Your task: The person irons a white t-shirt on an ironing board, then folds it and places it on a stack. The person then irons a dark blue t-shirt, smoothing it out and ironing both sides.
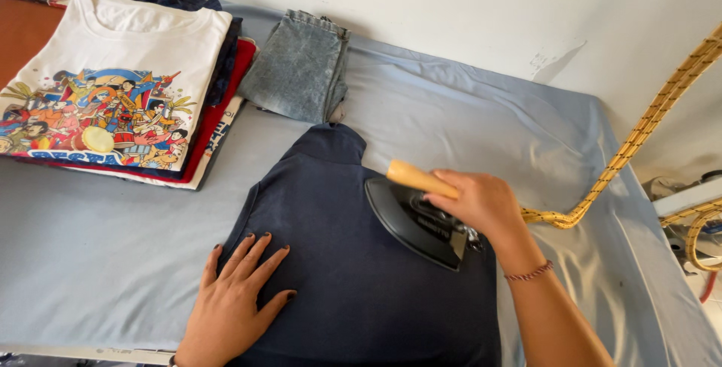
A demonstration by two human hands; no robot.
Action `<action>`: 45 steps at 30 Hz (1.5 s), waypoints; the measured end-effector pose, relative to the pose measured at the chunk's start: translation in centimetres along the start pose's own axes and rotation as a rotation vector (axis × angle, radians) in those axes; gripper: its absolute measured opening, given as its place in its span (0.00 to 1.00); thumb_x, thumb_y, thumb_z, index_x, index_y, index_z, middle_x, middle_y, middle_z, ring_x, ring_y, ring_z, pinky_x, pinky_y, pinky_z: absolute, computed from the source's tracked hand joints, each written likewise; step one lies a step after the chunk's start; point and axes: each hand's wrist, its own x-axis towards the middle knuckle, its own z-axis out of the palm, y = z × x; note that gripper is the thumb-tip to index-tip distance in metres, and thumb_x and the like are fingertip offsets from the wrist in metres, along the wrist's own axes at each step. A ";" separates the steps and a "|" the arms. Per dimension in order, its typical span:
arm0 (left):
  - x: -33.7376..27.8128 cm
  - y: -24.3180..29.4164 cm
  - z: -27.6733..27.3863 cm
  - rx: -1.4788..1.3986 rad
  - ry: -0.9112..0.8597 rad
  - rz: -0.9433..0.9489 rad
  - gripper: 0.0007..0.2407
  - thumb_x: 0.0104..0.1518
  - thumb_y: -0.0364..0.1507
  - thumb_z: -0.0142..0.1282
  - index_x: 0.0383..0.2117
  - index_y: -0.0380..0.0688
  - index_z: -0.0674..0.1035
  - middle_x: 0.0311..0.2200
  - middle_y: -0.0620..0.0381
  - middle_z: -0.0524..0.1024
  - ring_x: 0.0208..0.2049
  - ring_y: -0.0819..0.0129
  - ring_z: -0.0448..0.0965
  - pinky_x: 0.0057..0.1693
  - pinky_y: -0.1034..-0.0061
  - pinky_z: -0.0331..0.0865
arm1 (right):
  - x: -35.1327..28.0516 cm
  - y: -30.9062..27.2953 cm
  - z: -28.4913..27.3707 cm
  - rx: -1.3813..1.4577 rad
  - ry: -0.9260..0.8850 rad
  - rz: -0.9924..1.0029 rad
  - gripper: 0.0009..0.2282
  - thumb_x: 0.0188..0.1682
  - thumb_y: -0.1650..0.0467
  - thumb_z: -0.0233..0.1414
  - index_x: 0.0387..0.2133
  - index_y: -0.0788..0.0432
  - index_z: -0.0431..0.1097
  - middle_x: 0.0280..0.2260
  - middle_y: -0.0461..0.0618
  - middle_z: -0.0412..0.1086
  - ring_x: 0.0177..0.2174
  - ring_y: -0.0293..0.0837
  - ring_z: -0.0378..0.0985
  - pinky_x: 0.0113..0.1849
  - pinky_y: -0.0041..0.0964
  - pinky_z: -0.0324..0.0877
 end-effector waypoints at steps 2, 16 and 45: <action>-0.2 -0.1 -0.1 0.007 -0.004 0.009 0.28 0.46 0.44 0.60 0.57 0.57 0.75 0.62 0.56 0.68 0.64 0.58 0.60 0.66 0.48 0.46 | 1.1 -0.9 0.3 -0.055 -0.022 0.087 0.19 0.40 0.55 0.62 0.44 0.46 0.80 0.31 0.50 0.79 0.30 0.52 0.81 0.34 0.44 0.73; -1.4 -2.9 -0.2 -0.011 0.068 0.000 0.32 0.47 0.47 0.60 0.58 0.45 0.70 0.62 0.52 0.66 0.66 0.57 0.58 0.67 0.48 0.44 | -2.1 -4.3 -0.6 0.080 -0.172 -0.209 0.22 0.34 0.56 0.64 0.43 0.46 0.80 0.28 0.43 0.80 0.25 0.47 0.81 0.27 0.38 0.73; -1.5 -2.5 -1.2 0.007 0.040 -0.028 0.31 0.48 0.47 0.59 0.59 0.49 0.70 0.62 0.54 0.65 0.65 0.55 0.58 0.67 0.52 0.45 | -3.5 1.5 -1.8 0.003 -0.099 0.261 0.21 0.37 0.56 0.63 0.47 0.39 0.77 0.31 0.49 0.80 0.28 0.51 0.81 0.33 0.43 0.74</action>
